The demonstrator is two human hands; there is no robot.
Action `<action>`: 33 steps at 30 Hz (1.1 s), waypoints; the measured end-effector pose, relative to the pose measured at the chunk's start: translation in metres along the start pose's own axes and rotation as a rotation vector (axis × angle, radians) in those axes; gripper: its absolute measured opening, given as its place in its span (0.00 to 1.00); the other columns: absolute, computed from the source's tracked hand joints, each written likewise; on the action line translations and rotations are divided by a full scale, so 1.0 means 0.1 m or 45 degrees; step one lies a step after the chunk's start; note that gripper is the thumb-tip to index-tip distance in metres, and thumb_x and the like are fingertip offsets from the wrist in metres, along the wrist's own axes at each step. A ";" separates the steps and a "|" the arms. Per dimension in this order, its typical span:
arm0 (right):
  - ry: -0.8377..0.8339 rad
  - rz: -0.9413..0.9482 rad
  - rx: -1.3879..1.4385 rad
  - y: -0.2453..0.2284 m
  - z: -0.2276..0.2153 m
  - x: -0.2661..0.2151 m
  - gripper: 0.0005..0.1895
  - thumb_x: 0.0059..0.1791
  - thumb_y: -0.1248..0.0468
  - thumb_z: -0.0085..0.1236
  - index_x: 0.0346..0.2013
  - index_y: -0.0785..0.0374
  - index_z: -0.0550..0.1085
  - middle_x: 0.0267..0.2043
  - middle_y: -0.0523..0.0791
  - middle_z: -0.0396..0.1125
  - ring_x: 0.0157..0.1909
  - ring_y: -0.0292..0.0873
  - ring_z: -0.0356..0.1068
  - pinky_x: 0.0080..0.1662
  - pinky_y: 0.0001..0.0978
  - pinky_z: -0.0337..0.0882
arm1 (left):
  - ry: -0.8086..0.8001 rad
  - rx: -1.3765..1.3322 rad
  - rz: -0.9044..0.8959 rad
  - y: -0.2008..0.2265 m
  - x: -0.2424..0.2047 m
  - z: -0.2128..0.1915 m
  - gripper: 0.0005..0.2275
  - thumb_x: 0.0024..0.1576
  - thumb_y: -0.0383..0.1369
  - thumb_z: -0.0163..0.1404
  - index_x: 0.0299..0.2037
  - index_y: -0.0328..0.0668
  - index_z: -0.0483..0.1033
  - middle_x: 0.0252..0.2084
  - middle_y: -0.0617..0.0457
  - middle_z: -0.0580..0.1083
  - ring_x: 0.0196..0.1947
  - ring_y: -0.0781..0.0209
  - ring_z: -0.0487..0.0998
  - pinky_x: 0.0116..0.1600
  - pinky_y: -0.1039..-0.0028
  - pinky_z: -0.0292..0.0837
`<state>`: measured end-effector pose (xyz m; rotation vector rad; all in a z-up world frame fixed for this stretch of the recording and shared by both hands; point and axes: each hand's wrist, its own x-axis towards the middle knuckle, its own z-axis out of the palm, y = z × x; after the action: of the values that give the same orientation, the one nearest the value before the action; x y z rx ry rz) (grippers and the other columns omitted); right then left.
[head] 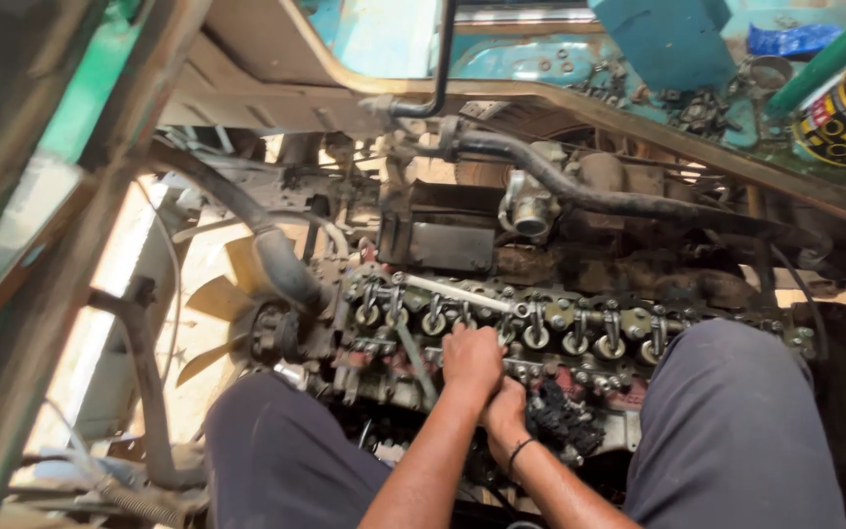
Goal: The person uses two wrenches to adjust bolts on the exposed valve train of a vehicle engine. They repeatedly tighten and loosen the bolts while seated in the engine bay.
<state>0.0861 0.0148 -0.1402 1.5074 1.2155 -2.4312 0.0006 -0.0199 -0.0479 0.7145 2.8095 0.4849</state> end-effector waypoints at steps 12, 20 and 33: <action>0.217 -0.080 -0.049 0.02 0.10 0.04 0.17 0.55 0.65 0.43 0.37 0.72 0.79 0.41 0.46 0.76 0.39 0.36 0.72 0.40 0.32 0.73 | -0.377 -0.108 -0.446 0.20 0.20 -0.22 0.10 0.56 0.40 0.56 0.34 0.43 0.84 0.38 0.44 0.80 0.48 0.47 0.77 0.55 0.55 0.61; 0.169 -0.061 -0.400 -0.52 0.34 -0.52 0.10 0.52 0.68 0.53 0.42 0.71 0.79 0.36 0.47 0.74 0.35 0.38 0.69 0.37 0.33 0.69 | -0.433 -0.175 -0.430 -0.05 0.28 -0.08 0.10 0.56 0.40 0.57 0.37 0.44 0.83 0.42 0.41 0.79 0.49 0.44 0.78 0.56 0.53 0.63; 0.141 -0.144 -0.089 -0.15 0.21 -0.12 0.09 0.49 0.72 0.50 0.28 0.73 0.78 0.26 0.44 0.71 0.25 0.36 0.65 0.28 0.31 0.63 | -0.455 -0.175 -0.481 0.15 0.27 -0.33 0.10 0.56 0.41 0.56 0.40 0.46 0.84 0.44 0.43 0.80 0.51 0.46 0.78 0.57 0.55 0.65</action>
<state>0.0707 0.0076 -0.1177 1.6156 1.4274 -2.3726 -0.0251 -0.0028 -0.0154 0.2048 2.4616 0.4252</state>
